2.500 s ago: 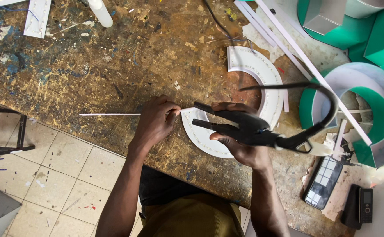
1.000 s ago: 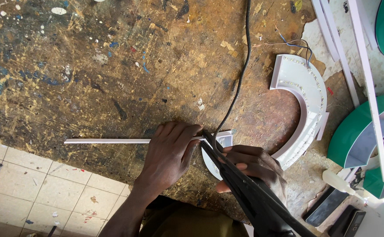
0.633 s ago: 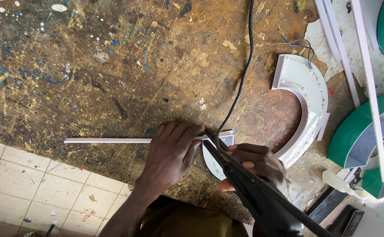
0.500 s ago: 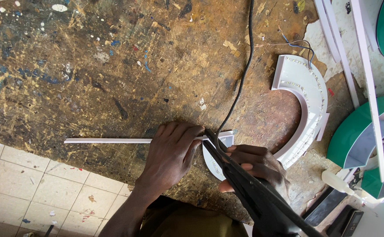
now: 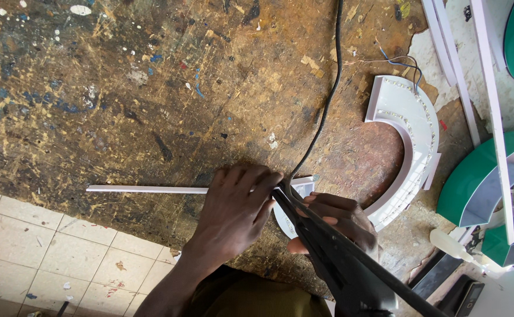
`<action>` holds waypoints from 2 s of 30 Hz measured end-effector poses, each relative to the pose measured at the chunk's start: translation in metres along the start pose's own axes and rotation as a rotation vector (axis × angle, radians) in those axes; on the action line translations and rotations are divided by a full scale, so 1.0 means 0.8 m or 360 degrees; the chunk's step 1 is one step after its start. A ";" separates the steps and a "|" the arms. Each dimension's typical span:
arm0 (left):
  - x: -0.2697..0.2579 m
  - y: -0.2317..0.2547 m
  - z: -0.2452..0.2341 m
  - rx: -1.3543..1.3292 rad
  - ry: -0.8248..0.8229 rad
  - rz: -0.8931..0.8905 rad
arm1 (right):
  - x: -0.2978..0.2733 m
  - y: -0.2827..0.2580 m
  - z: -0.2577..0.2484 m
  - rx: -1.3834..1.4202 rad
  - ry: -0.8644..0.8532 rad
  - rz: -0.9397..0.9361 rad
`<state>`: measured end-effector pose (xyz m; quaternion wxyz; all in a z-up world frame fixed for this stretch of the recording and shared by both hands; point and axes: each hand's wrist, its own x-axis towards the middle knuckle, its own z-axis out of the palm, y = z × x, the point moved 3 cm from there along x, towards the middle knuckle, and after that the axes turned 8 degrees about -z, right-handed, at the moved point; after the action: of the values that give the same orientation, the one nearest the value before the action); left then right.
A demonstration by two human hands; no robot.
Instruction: The person applies glue to a curved white plastic frame and attaches a flexible LED strip along its inner edge. They use a hot glue gun to secure the strip in place, pressing it down with their fingers to ensure adhesion.
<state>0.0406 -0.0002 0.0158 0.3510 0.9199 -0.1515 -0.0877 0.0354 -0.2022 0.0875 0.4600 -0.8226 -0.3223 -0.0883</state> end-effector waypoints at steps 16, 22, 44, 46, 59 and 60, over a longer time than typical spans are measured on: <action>0.025 0.000 0.001 -0.0144 -0.0039 0.0193 | -0.040 0.006 0.020 0.0178 0.0367 0.0026; 0.026 -0.005 0.011 -0.0133 -0.0085 0.0266 | -0.024 -0.012 0.028 -0.0022 0.0532 0.0111; -0.025 0.015 -0.018 0.0124 -0.0164 -0.0156 | 0.010 -0.026 -0.069 -0.0189 0.0343 0.0196; -0.037 0.013 -0.011 0.0275 -0.0123 -0.0167 | 0.025 -0.016 -0.056 0.0015 0.0581 0.0228; -0.070 0.063 -0.009 -0.0094 -0.0200 -0.0250 | 0.059 0.078 0.058 0.1782 0.1059 0.0820; -0.071 0.060 -0.005 -0.0185 -0.0181 -0.0252 | 0.044 0.054 0.046 0.1691 0.0915 0.0842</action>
<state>-0.0221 -0.0121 0.0541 0.3867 0.9006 -0.0926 -0.1758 0.0831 -0.1722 0.0522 0.8774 -0.4787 0.0266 -0.0173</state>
